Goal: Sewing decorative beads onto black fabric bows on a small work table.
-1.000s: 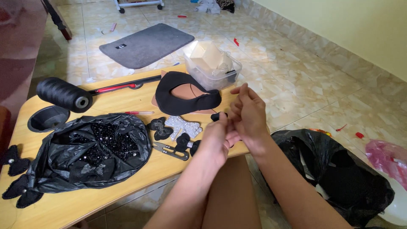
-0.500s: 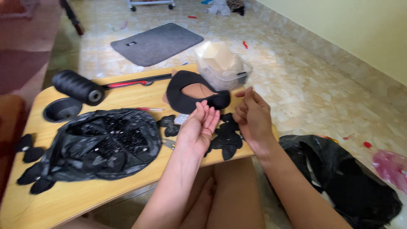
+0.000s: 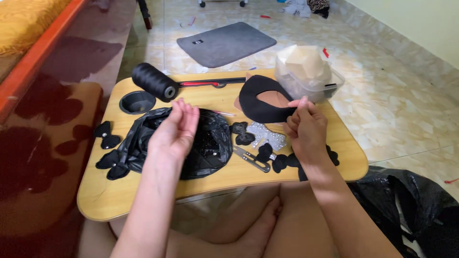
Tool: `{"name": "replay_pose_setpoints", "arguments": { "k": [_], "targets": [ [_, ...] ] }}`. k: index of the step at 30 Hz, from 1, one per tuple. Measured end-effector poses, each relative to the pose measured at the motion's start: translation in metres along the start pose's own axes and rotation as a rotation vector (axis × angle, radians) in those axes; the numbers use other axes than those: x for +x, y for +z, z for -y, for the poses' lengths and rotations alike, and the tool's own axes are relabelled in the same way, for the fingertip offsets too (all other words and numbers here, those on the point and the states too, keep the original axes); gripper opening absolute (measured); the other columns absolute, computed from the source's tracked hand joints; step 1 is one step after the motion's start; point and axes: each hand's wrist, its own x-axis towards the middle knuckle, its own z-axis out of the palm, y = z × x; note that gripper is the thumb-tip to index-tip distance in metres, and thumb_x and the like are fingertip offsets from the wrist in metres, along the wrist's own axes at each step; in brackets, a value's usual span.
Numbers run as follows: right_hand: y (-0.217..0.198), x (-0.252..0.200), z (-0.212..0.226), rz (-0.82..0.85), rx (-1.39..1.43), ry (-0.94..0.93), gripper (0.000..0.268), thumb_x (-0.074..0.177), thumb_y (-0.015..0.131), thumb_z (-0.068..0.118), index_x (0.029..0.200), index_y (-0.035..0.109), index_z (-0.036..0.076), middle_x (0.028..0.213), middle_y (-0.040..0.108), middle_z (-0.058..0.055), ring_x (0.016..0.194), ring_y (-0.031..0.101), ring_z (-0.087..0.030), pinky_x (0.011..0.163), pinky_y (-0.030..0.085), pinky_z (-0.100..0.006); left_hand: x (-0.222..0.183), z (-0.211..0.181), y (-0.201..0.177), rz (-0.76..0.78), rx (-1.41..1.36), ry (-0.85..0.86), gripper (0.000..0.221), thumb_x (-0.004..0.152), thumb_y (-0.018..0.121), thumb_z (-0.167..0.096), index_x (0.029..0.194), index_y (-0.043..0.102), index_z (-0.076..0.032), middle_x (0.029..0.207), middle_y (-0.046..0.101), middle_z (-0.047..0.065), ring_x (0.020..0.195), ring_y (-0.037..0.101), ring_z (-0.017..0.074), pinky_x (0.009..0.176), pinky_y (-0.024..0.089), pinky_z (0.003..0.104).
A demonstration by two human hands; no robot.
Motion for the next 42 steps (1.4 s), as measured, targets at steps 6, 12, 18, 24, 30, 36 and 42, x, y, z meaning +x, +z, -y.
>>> {"name": "replay_pose_setpoints", "arguments": {
  "k": [6, 12, 18, 24, 30, 36, 42],
  "targets": [
    [-0.011, -0.002, -0.008, 0.036, -0.101, 0.001, 0.037, 0.112, 0.052, 0.031, 0.093, 0.071, 0.006, 0.059, 0.017, 0.006, 0.044, 0.019, -0.003, 0.041, 0.019, -0.021, 0.014, -0.016, -0.02, -0.045, -0.004, 0.041, 0.025, 0.092, 0.076, -0.012, 0.114, 0.073, -0.002, 0.103, 0.078, 0.012, 0.091, 0.078, 0.0177, 0.096, 0.064, 0.046],
    [-0.022, 0.001, -0.005, -0.137, -0.365, -0.142, 0.015, 0.106, 0.062, 0.015, 0.1, 0.072, 0.005, 0.063, 0.039, 0.003, 0.045, 0.039, -0.006, 0.042, 0.037, -0.023, -0.019, 0.006, -0.006, -0.072, 0.259, 0.263, 0.027, 0.088, 0.079, -0.006, 0.112, 0.072, 0.005, 0.1, 0.078, 0.02, 0.08, 0.078, 0.0192, 0.089, 0.066, 0.047],
    [-0.069, 0.042, -0.021, -0.181, -0.675, -0.211, 0.014, 0.102, 0.063, 0.016, 0.098, 0.075, 0.011, 0.063, 0.055, 0.0, 0.047, 0.054, -0.007, 0.044, 0.041, -0.023, -0.007, 0.021, -0.008, -0.054, 0.213, 0.236, 0.029, 0.087, 0.08, -0.003, 0.112, 0.071, 0.008, 0.103, 0.077, 0.024, 0.08, 0.079, 0.0232, 0.087, 0.066, 0.048],
    [-0.053, 0.012, -0.015, -0.126, -1.011, -0.405, 0.014, 0.102, 0.065, 0.016, 0.102, 0.076, 0.009, 0.081, 0.07, -0.009, 0.069, 0.064, -0.02, 0.066, 0.051, -0.037, -0.007, 0.03, -0.005, -0.063, 0.194, 0.226, 0.031, 0.087, 0.08, -0.003, 0.112, 0.071, 0.01, 0.103, 0.076, 0.026, 0.08, 0.079, 0.0243, 0.086, 0.067, 0.048],
    [0.021, -0.035, -0.009, 0.083, -0.815, -0.625, 0.013, 0.101, 0.066, 0.014, 0.093, 0.074, 0.007, 0.075, 0.061, -0.01, 0.073, 0.06, -0.023, 0.07, 0.048, -0.038, -0.007, 0.032, -0.001, -0.065, 0.17, 0.208, 0.031, 0.087, 0.079, -0.002, 0.113, 0.07, 0.011, 0.104, 0.076, 0.026, 0.08, 0.078, 0.0243, 0.086, 0.067, 0.048],
    [0.065, -0.067, -0.049, 0.634, -0.62, -0.12, 0.017, 0.095, 0.071, 0.02, 0.092, 0.078, 0.005, 0.068, 0.075, -0.01, 0.059, 0.068, -0.017, 0.059, 0.056, -0.029, -0.009, 0.028, 0.005, -0.085, 0.154, 0.206, 0.031, 0.088, 0.078, -0.002, 0.115, 0.069, 0.011, 0.104, 0.076, 0.026, 0.082, 0.078, 0.0246, 0.087, 0.066, 0.049],
    [0.062, -0.071, -0.049, 0.614, -0.374, 0.229, 0.025, 0.102, 0.062, 0.011, 0.085, 0.072, -0.005, 0.057, 0.047, 0.003, 0.047, 0.041, -0.003, 0.041, 0.037, -0.017, -0.001, 0.028, -0.002, -0.101, 0.147, 0.212, 0.03, 0.087, 0.079, -0.002, 0.113, 0.07, 0.01, 0.103, 0.076, 0.026, 0.082, 0.078, 0.0251, 0.088, 0.065, 0.051]
  ]
}}
